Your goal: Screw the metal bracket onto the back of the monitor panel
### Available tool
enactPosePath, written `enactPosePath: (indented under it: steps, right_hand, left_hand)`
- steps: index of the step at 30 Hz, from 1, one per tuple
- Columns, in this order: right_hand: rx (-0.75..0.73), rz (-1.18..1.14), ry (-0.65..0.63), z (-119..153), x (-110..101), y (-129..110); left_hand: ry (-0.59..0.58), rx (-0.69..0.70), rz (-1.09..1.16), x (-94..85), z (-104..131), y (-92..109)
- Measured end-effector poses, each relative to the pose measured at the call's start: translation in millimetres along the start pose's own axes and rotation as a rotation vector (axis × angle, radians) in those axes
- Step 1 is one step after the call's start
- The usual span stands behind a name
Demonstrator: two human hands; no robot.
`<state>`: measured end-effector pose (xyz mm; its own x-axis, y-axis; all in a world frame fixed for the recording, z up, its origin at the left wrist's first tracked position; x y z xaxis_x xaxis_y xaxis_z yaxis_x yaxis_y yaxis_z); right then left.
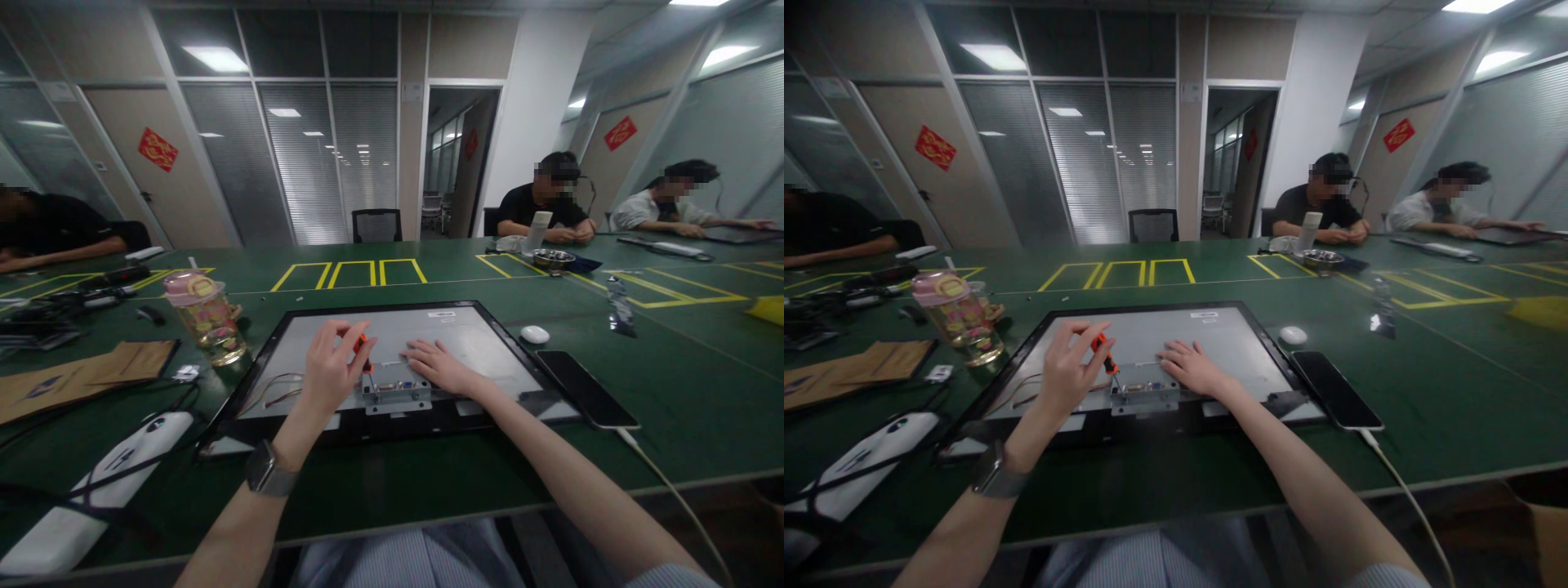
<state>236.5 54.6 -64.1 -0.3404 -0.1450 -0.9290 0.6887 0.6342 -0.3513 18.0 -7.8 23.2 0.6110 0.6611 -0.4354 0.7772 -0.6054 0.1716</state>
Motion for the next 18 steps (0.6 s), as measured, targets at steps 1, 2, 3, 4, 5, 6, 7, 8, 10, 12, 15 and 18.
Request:
enactPosePath:
  steps: [1,2,3,4,5,6,7,8,10,12,15,18]
  right_hand:
    - [0.002,0.000,-0.002,0.1,-0.2,-0.3]
    - [0.003,-0.001,-0.003,0.2,-0.4,-0.6]
    - [0.004,-0.002,-0.004,0.3,-0.5,-0.7]
    - [0.005,-0.004,-0.003,0.4,-0.5,-0.6]
    - [0.005,-0.006,-0.002,0.5,-0.3,-0.3]
    - [0.005,-0.007,-0.001,0.5,0.0,0.3]
    - [0.003,-0.006,-0.001,0.4,0.5,1.0]
    - [0.000,-0.004,-0.001,0.3,1.1,1.7]
    - [-0.006,0.000,-0.001,-0.1,2.2,3.1]
    - [-0.007,0.002,0.002,-0.6,2.9,3.8]
    - [-0.005,0.002,0.004,-1.0,2.5,2.9]
    - [-0.003,0.005,-0.002,-0.7,1.3,0.9]
  left_hand:
    - [-0.006,0.099,-0.127,-0.2,0.3,1.7]
    - [0.002,0.168,-0.217,-0.4,0.5,2.8]
    - [0.008,0.219,-0.287,-0.3,0.5,3.6]
    - [0.017,0.248,-0.331,-0.3,0.4,4.2]
    - [0.031,0.262,-0.353,-0.5,0.3,4.6]
    - [0.043,0.268,-0.361,-0.7,0.1,5.0]
    - [0.057,0.268,-0.360,-1.2,0.0,5.3]
    - [0.069,0.263,-0.353,-1.7,0.0,5.3]
    - [0.082,0.252,-0.335,-3.2,-0.2,5.0]
    - [0.072,0.245,-0.321,-4.3,-0.5,4.2]
    - [0.037,0.236,-0.278,-4.4,-0.5,2.5]
    - [0.003,0.242,-0.197,-1.9,1.2,1.7]
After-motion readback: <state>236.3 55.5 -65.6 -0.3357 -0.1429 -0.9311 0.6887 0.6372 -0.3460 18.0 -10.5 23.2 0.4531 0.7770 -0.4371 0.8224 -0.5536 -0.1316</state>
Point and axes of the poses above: each hand's wrist, its own z-axis away from the middle knuckle, its own x-axis out of the palm, y = z × x, the point moved 3 cm from there along -z, towards the middle knuckle, and after that the axes turned 6 degrees about -x, right-handed, at the moved point
